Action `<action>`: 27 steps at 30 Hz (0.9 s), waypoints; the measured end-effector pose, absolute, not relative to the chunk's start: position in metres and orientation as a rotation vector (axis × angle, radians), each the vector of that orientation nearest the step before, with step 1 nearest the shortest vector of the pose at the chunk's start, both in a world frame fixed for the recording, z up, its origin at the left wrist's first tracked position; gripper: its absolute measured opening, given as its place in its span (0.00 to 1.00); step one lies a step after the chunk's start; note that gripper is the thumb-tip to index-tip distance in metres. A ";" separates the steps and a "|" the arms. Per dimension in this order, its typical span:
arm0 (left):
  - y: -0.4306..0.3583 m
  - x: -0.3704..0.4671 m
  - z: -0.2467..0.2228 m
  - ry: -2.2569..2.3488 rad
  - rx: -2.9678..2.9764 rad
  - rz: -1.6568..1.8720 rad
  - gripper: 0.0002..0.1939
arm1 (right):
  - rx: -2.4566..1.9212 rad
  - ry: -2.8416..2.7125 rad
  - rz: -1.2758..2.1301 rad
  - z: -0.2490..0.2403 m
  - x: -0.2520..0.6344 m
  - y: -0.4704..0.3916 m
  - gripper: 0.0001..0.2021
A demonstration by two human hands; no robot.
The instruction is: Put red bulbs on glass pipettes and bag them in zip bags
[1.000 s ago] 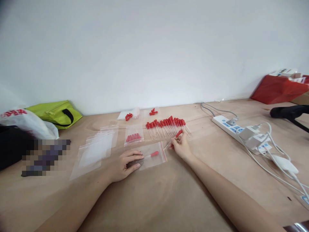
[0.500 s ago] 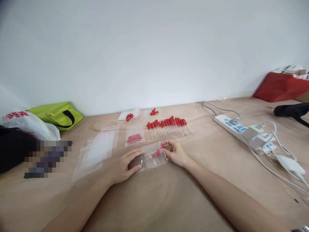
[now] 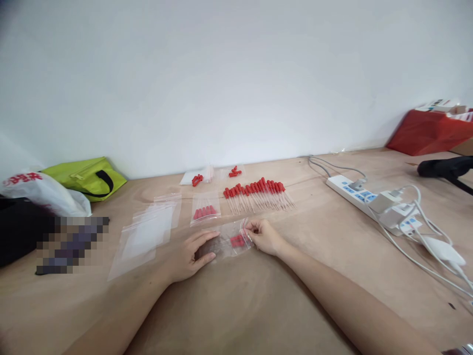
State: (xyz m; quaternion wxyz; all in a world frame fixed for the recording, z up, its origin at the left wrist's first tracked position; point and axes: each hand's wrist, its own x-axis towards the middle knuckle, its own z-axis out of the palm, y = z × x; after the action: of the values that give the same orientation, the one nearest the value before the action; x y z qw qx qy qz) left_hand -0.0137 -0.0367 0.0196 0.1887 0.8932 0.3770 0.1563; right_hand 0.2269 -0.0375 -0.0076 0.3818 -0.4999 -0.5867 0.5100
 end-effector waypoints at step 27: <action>-0.034 -0.016 0.013 0.926 2.539 0.517 0.16 | -2.114 -1.718 0.518 0.030 0.221 0.058 0.16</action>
State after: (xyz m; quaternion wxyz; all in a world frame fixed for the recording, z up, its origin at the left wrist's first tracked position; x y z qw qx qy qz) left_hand -0.0162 -0.0343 0.0128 0.1937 0.9053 0.3301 0.1842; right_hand 0.2206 0.0576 0.0299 0.1831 -0.7495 -0.6091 0.1837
